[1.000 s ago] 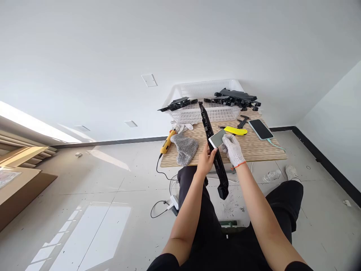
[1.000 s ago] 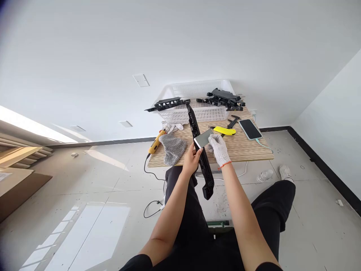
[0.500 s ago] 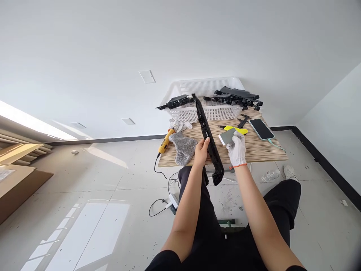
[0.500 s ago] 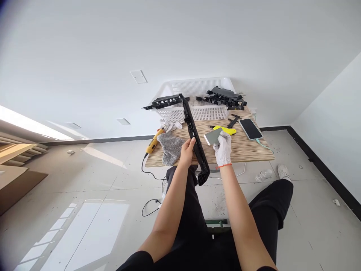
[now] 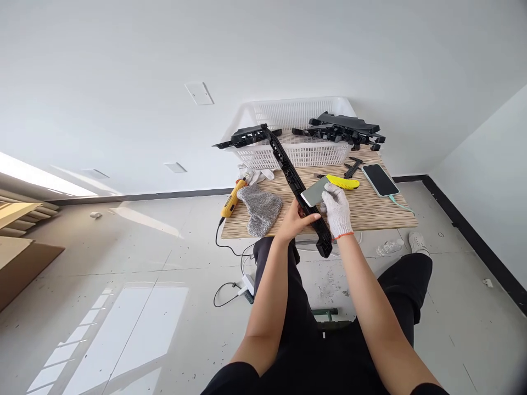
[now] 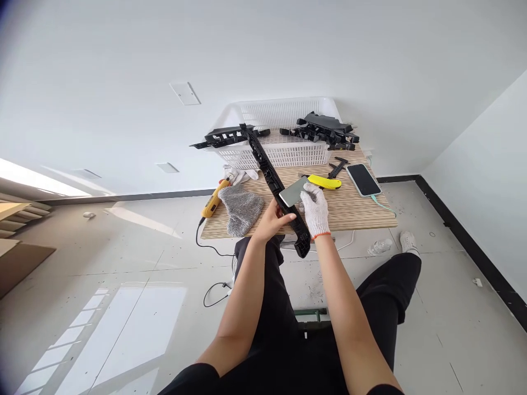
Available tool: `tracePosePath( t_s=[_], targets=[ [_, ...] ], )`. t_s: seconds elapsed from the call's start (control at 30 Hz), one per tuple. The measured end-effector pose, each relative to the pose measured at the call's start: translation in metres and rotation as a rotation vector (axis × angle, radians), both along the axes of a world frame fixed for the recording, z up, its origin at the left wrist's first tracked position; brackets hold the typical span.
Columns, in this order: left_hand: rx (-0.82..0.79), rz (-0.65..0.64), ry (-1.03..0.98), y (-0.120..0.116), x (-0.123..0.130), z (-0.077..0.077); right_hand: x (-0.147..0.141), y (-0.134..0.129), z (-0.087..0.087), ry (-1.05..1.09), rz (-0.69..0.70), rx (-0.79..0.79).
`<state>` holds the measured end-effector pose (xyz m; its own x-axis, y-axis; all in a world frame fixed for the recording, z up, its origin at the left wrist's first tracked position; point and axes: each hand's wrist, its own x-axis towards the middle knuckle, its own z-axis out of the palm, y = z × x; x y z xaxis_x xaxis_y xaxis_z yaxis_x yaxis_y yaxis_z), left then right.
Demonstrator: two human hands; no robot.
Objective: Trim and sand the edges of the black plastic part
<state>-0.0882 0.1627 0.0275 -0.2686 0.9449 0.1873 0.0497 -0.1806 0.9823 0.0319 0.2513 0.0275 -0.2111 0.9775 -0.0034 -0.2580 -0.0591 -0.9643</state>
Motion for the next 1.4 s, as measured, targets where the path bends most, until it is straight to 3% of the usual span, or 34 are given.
tracePosePath(
  t_s=[0.17, 0.4, 0.53, 0.67, 0.8, 0.97, 1.2, 1.4],
  targets=[
    [-0.038, -0.084, 0.066, -0.003, 0.003, -0.003, -0.002, 0.0, -0.004, 0.078, -0.089, -0.008],
    [-0.01, 0.062, 0.088, -0.006, 0.005, 0.0, -0.002, 0.0, 0.0, 0.201, -0.202, -0.11],
    [-0.055, 0.176, 0.082, -0.006, 0.006, 0.003, 0.0, -0.004, 0.001, 0.103, -0.052, -0.011],
    [-0.044, 0.182, 0.028, -0.006, 0.005, 0.004, 0.003, -0.004, -0.002, -0.058, 0.077, 0.185],
    [-0.029, 0.149, 0.035, -0.006, 0.006, 0.003, 0.006, -0.002, -0.005, -0.175, 0.105, 0.275],
    [-0.05, 0.144, 0.044, -0.006, 0.006, 0.001, 0.006, -0.004, -0.002, -0.212, 0.112, 0.294],
    [-0.056, 0.156, 0.13, -0.007, 0.004, -0.002, 0.011, -0.006, 0.002, -0.329, 0.239, 0.284],
    [-0.058, 0.157, 0.093, -0.007, 0.006, 0.006, 0.014, -0.004, 0.004, -0.25, 0.216, 0.323]
  ],
)
